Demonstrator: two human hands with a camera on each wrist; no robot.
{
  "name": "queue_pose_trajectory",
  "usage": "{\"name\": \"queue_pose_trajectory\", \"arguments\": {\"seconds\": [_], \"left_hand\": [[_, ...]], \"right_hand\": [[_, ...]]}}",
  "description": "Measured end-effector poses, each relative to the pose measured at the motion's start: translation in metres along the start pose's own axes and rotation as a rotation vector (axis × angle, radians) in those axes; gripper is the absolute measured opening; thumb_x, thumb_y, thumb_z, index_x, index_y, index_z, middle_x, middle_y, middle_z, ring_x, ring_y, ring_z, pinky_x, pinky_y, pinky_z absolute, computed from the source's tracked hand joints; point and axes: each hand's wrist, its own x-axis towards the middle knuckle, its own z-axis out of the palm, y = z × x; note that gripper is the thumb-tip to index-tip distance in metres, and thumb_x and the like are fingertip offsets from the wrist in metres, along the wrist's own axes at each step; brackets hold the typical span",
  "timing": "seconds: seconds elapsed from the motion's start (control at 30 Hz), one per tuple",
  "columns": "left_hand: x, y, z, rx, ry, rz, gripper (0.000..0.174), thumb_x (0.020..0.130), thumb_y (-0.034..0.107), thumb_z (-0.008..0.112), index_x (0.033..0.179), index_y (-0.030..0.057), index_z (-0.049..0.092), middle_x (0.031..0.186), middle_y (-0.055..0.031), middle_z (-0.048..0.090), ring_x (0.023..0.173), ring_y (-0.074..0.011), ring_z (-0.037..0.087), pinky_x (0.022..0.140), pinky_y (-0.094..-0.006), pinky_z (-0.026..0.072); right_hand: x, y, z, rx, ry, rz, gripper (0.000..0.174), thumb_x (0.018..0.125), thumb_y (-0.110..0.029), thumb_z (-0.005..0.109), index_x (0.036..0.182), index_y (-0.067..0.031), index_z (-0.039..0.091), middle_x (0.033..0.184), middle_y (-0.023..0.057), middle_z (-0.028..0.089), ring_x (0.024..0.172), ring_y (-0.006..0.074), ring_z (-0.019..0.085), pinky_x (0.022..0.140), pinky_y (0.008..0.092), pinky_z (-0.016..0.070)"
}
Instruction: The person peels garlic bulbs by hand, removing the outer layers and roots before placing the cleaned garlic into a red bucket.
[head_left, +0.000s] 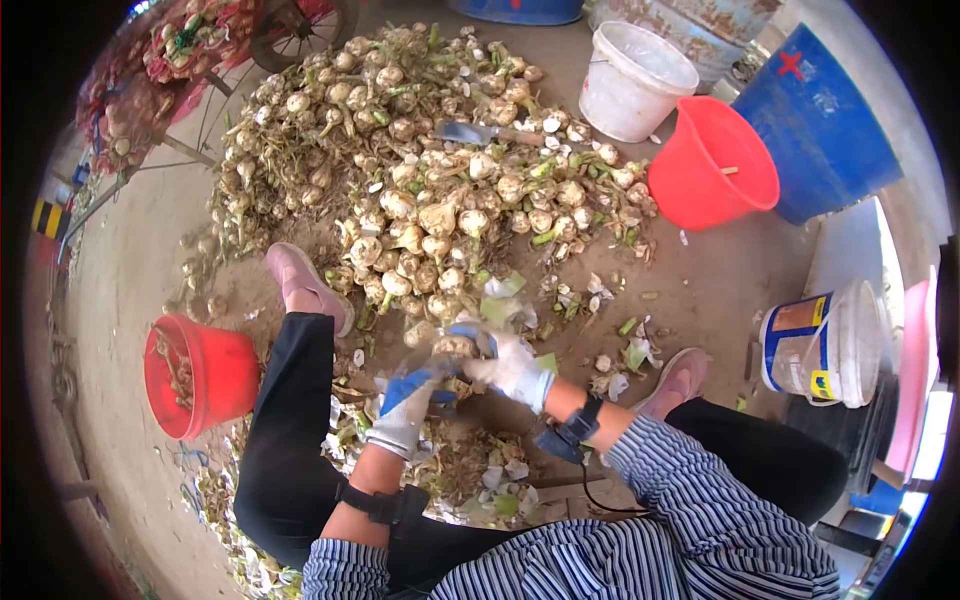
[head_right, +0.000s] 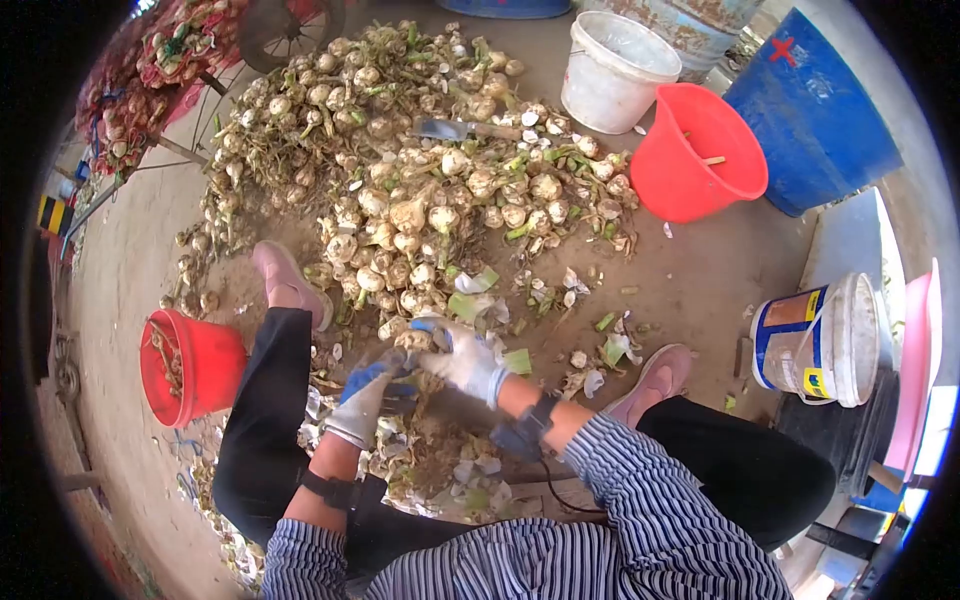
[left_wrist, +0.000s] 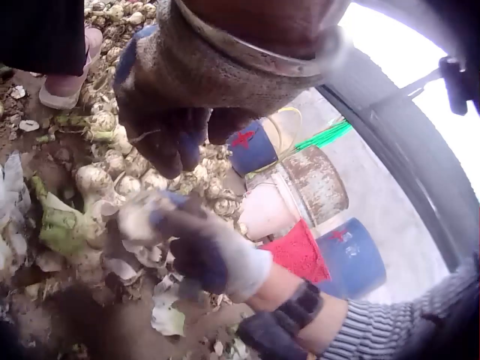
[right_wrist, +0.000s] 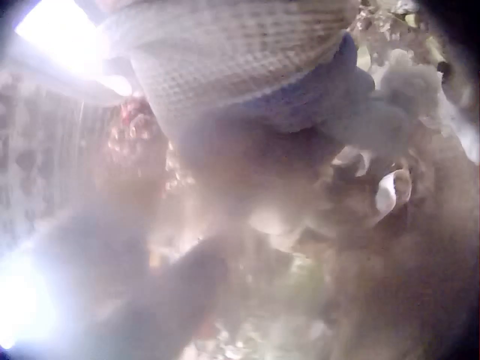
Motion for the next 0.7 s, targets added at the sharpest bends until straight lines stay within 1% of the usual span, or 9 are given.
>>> {"name": "queue_pose_trajectory", "arguments": {"seconds": [0.03,0.17,0.27,0.33,0.4,0.47,0.53,0.6,0.7], "left_hand": [[0.000,0.000,0.004,-0.103,-0.100,-0.032,0.030,0.085,0.019,0.061,0.111,0.0046,0.056,0.092,-0.0046,0.064,0.069,-0.0161,0.062,0.059,-0.0284,0.0521],[-0.018,0.013,0.013,-0.275,-0.262,0.037,0.043,0.085,0.024,0.062,0.121,0.0050,0.047,0.104,-0.0074,0.061,0.083,-0.0182,0.062,0.071,-0.0320,0.0522],[-0.024,0.020,0.023,-0.333,-0.344,0.155,0.046,0.083,0.015,0.063,0.125,0.0047,0.045,0.107,-0.0095,0.059,0.090,-0.0184,0.061,0.075,-0.0321,0.0519],[-0.021,0.012,0.031,-0.155,-0.344,0.360,0.053,0.079,0.004,0.065,0.128,0.0043,0.043,0.109,-0.0104,0.058,0.094,-0.0176,0.059,0.079,-0.0321,0.0510],[-0.029,0.018,0.038,-0.176,-0.399,0.299,0.065,0.073,0.003,0.073,0.130,0.0046,0.042,0.119,-0.0078,0.054,0.093,-0.0172,0.060,0.079,-0.0253,0.0495],[-0.028,0.019,0.039,0.579,-0.165,1.012,0.060,0.074,-0.003,0.067,0.129,0.0035,0.043,0.112,-0.0099,0.057,0.096,-0.0174,0.058,0.083,-0.0299,0.0493],[-0.029,0.015,0.039,0.396,-0.245,0.902,0.062,0.071,-0.003,0.070,0.127,0.0032,0.045,0.115,-0.0097,0.055,0.099,-0.0184,0.057,0.084,-0.0305,0.0487],[-0.043,0.029,0.043,-0.134,-0.393,0.252,0.065,0.066,0.008,0.078,0.125,0.0044,0.050,0.121,-0.0070,0.053,0.110,-0.0190,0.051,0.091,-0.0302,0.0429],[-0.039,0.033,0.038,-0.363,-0.561,0.155,0.063,0.067,0.007,0.076,0.124,0.0045,0.050,0.119,-0.0063,0.054,0.111,-0.0175,0.050,0.091,-0.0292,0.0433]], "right_hand": [[-0.006,-0.005,0.000,-0.053,0.041,-0.244,0.055,0.075,-0.014,0.068,0.126,-0.0117,0.048,0.130,0.0172,0.046,0.120,0.0268,0.045,0.101,0.0347,0.0349],[-0.039,-0.056,-0.012,-0.122,0.026,-0.288,0.049,0.082,-0.020,0.062,0.127,-0.0057,0.047,0.133,0.0198,0.042,0.124,0.0289,0.041,0.104,0.0350,0.0301],[-0.052,-0.068,-0.038,-0.073,0.174,-0.143,0.044,0.087,-0.028,0.056,0.124,-0.0056,0.049,0.109,0.0178,0.060,0.094,0.0251,0.061,0.082,0.0325,0.0483],[-0.065,-0.076,-0.047,0.323,-0.077,0.243,0.037,0.090,-0.032,0.050,0.116,-0.0069,0.054,0.077,0.0093,0.064,0.053,0.0146,0.057,0.048,0.0241,0.0454],[-0.067,-0.069,-0.050,0.341,-0.082,0.204,0.034,0.091,-0.031,0.050,0.113,-0.0061,0.054,0.074,0.0066,0.062,0.053,0.0124,0.055,0.047,0.0224,0.0434],[-0.064,-0.060,-0.050,0.378,-0.123,0.131,0.029,0.092,-0.027,0.050,0.108,-0.0046,0.056,0.069,0.0013,0.058,0.052,0.0078,0.051,0.045,0.0190,0.0394],[-0.064,-0.054,-0.048,0.295,-0.087,-0.022,0.026,0.092,-0.027,0.050,0.104,-0.0044,0.056,0.068,0.0013,0.058,0.051,0.0076,0.051,0.045,0.0188,0.0390],[-0.068,-0.062,-0.049,0.212,-0.050,-0.177,0.024,0.091,-0.026,0.051,0.099,-0.0042,0.056,0.067,0.0013,0.058,0.051,0.0074,0.050,0.044,0.0185,0.0387],[-0.086,-0.097,-0.061,0.507,-0.124,0.055,0.021,0.088,-0.023,0.056,0.094,-0.0031,0.060,0.065,0.0012,0.057,0.050,0.0068,0.049,0.044,0.0193,0.0371]]}}
